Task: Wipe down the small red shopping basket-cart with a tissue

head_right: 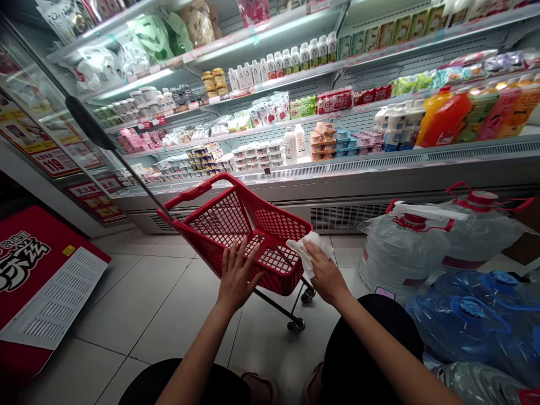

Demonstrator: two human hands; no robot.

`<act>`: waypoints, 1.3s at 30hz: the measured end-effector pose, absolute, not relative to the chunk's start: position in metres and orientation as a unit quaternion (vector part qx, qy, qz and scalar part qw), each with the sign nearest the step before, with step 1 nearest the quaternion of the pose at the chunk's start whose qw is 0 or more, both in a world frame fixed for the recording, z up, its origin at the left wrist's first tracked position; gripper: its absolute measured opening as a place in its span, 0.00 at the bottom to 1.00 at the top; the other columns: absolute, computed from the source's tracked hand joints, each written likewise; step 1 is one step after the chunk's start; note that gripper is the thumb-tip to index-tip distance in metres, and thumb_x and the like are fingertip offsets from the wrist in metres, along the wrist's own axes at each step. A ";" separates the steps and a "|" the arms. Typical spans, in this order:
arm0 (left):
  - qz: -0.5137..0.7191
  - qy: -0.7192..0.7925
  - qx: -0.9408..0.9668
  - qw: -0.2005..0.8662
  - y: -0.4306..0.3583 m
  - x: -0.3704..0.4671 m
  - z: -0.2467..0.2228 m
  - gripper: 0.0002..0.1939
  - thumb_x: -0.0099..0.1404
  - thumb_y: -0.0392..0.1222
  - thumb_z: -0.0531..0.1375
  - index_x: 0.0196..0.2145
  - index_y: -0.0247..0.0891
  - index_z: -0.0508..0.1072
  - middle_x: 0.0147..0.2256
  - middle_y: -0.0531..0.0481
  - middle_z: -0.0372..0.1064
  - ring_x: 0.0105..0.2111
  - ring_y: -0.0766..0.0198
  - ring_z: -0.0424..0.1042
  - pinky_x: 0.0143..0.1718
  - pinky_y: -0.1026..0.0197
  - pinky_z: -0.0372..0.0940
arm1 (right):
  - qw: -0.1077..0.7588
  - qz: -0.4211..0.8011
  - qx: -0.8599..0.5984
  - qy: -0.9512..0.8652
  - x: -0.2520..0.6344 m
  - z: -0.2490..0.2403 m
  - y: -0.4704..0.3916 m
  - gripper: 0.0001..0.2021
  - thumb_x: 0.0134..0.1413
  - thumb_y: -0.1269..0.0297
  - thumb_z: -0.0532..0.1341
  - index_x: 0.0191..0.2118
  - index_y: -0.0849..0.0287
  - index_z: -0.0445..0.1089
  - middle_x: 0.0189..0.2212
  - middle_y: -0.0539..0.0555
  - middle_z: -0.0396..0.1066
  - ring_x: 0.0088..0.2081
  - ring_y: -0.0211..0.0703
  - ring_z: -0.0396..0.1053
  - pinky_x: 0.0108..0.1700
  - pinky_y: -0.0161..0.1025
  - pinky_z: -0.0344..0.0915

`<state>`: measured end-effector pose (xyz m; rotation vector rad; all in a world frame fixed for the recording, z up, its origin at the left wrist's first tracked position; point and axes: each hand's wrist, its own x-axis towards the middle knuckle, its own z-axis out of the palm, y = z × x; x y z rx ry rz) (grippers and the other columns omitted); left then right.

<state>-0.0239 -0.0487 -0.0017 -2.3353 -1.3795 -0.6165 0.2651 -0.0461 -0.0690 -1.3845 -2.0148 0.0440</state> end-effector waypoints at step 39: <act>-0.195 -0.550 -0.767 0.269 -0.043 -0.014 0.009 0.40 0.70 0.34 0.57 0.74 0.51 0.46 0.73 0.46 0.48 0.63 0.45 0.62 0.67 0.41 0.51 | 0.331 -0.064 -0.679 -0.652 0.299 -0.080 -0.054 0.36 0.70 0.66 0.48 0.77 0.46 0.30 0.74 0.56 0.49 0.72 0.58 0.51 0.61 0.58 0.66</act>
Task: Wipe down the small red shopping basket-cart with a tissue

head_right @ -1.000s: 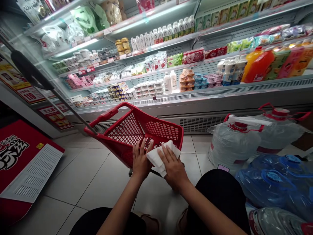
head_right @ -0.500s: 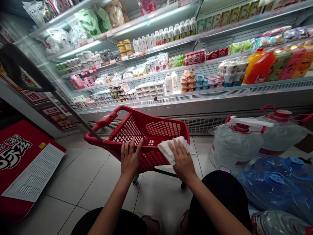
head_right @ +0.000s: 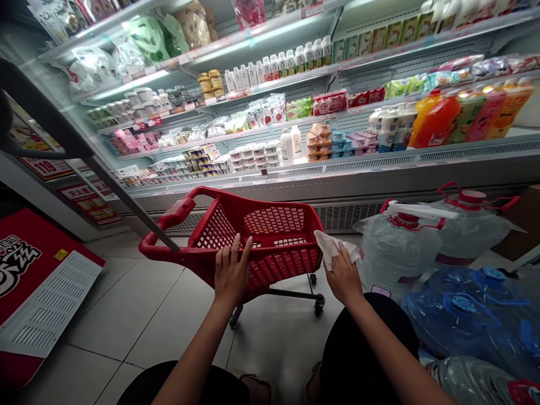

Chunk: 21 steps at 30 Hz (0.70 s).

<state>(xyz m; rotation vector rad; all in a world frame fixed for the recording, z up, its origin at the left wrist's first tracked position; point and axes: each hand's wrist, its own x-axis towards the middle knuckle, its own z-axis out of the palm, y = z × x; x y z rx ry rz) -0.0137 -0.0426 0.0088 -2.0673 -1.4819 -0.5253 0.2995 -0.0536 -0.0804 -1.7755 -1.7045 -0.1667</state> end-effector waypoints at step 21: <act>-0.250 -0.570 -0.721 0.303 -0.049 -0.054 0.042 0.30 0.72 0.40 0.56 0.70 0.41 0.62 0.62 0.39 0.68 0.66 0.41 0.61 0.72 0.31 0.35 | 0.352 -0.009 -0.479 -0.804 0.120 -0.009 -0.031 0.35 0.62 0.71 0.53 0.74 0.62 0.51 0.73 0.62 0.52 0.74 0.56 0.45 0.70 0.56 0.54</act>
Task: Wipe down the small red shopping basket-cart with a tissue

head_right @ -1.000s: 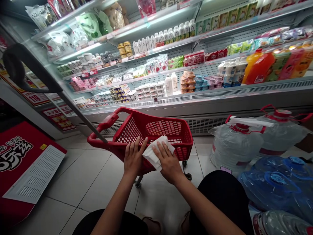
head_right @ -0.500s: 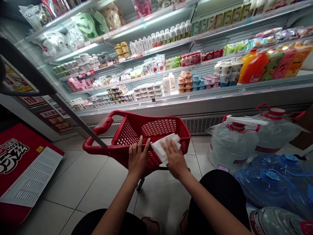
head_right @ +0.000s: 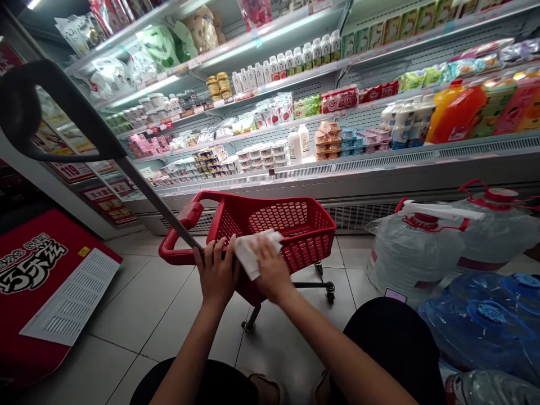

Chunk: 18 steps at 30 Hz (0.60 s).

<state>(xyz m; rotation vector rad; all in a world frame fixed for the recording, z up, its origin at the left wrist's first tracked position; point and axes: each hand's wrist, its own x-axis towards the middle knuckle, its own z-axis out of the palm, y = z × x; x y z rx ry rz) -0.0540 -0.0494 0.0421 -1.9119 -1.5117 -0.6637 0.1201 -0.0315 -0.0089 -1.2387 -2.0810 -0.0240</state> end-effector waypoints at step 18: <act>-0.308 -0.533 -0.734 0.287 -0.049 -0.044 0.042 0.39 0.73 0.34 0.52 0.75 0.34 0.39 0.68 0.39 0.60 0.65 0.50 0.65 0.74 0.40 0.37 | 0.386 0.004 -0.447 -0.807 0.095 0.001 -0.020 0.33 0.65 0.69 0.51 0.74 0.63 0.50 0.72 0.60 0.56 0.73 0.55 0.47 0.72 0.57 0.51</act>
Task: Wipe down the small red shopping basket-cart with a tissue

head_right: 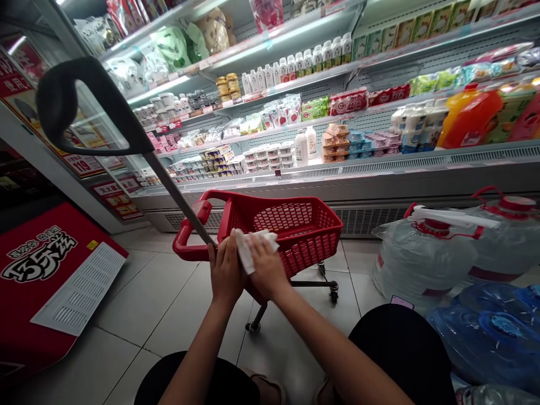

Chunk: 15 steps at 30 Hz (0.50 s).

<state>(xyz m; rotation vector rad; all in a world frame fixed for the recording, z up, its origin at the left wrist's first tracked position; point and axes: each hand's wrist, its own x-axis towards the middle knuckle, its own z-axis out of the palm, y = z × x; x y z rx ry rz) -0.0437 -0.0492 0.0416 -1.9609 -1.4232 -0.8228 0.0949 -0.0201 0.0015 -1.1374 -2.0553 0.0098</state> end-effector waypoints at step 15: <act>-0.343 -0.516 -0.742 0.254 -0.052 -0.046 0.049 0.44 0.68 0.26 0.52 0.75 0.36 0.35 0.72 0.34 0.48 0.73 0.50 0.49 0.73 0.36 0.43 | 0.359 0.003 -0.509 -0.782 0.124 0.008 -0.003 0.21 0.66 0.70 0.51 0.59 0.59 0.73 0.51 0.61 0.76 0.56 0.54 0.68 0.65 0.51 0.59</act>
